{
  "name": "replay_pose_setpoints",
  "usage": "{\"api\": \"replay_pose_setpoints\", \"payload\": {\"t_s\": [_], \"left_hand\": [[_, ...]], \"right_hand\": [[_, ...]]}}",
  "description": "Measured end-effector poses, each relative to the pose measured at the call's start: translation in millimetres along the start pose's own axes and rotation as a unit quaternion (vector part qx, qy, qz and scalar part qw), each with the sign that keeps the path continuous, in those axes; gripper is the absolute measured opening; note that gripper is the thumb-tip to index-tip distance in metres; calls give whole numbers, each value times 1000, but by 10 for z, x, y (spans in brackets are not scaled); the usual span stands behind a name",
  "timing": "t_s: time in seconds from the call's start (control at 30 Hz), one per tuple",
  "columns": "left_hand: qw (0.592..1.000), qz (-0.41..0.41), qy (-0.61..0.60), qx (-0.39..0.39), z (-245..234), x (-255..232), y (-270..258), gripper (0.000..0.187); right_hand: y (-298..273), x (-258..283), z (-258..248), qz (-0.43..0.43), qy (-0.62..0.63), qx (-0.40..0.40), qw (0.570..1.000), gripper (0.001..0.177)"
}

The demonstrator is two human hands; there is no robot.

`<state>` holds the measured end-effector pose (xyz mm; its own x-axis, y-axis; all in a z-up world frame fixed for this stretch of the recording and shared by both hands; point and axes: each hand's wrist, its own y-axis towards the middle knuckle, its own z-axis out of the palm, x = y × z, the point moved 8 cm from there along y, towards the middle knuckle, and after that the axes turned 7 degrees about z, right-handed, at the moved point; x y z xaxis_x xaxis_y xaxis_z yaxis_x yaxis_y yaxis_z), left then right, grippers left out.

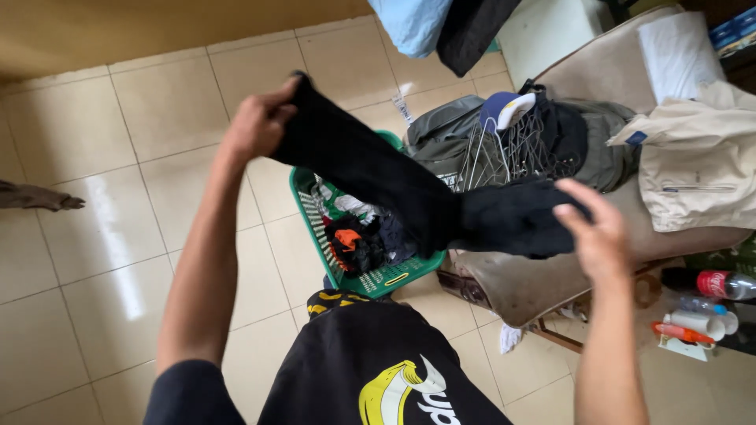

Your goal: Take wet laundry from a basket, place individual items on hangers, and hang them on a drying rod.

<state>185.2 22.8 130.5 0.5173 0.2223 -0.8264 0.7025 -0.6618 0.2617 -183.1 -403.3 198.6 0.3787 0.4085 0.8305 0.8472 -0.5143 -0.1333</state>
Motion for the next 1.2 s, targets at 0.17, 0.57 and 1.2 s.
{"api": "replay_pose_setpoints", "payload": {"t_s": [0.17, 0.57, 1.2], "left_hand": [[971, -202, 128, -6, -218, 1719, -666, 67], [990, -8, -124, 60, 1670, -1178, -406, 106], [949, 173, 234, -123, 270, -2463, -86, 58]], "right_hand": [[-124, 186, -477, 27, 163, -48, 985, 49], [222, 1362, 809, -55, 117, 125, 984, 52], [501, 433, 1390, -80, -188, 45, 978, 35]]}}
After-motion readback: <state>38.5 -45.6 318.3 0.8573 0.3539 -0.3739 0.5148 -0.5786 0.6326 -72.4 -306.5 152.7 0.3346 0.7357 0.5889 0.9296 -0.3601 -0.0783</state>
